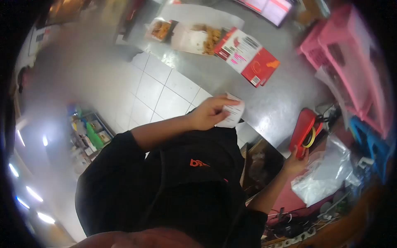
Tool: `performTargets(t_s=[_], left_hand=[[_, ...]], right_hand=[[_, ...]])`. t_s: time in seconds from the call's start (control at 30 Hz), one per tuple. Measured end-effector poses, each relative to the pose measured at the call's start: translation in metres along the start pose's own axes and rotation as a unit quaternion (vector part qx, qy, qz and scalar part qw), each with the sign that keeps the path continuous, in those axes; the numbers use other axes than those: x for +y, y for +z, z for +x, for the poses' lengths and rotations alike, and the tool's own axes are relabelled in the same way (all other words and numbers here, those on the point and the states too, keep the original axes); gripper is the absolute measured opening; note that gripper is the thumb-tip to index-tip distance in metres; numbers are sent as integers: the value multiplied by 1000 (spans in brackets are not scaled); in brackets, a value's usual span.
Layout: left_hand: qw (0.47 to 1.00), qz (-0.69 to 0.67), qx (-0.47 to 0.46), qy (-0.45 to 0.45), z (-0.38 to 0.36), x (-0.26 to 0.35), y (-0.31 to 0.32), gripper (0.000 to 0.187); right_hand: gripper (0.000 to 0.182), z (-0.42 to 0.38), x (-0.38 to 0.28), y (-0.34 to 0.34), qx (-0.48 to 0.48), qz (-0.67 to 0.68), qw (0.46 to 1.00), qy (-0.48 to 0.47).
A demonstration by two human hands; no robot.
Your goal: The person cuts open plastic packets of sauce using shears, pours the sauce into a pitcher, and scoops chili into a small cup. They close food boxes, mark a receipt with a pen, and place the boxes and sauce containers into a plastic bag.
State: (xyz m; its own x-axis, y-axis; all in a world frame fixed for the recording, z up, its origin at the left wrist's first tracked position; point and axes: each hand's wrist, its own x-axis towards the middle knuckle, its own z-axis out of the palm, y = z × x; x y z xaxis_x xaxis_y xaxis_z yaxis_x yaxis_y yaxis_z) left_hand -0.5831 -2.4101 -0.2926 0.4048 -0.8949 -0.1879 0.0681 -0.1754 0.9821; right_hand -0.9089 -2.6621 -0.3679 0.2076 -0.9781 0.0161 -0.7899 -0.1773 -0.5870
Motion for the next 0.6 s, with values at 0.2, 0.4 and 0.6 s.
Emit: performTargets(t_s=[0.2,0.4,0.6], left_hand=[[962,-155,184,130,-57,121,-99,62],[908,-176,172,340,-116,207,-206,66],[927,-168,213,259,-168,242,-280,108]], right_hand=[[62,-1,-64,-1,102,198,969,-111],[51,36,-302,73,184,96,871,-445],[28,61,-592,207,-110,216,821,-516]])
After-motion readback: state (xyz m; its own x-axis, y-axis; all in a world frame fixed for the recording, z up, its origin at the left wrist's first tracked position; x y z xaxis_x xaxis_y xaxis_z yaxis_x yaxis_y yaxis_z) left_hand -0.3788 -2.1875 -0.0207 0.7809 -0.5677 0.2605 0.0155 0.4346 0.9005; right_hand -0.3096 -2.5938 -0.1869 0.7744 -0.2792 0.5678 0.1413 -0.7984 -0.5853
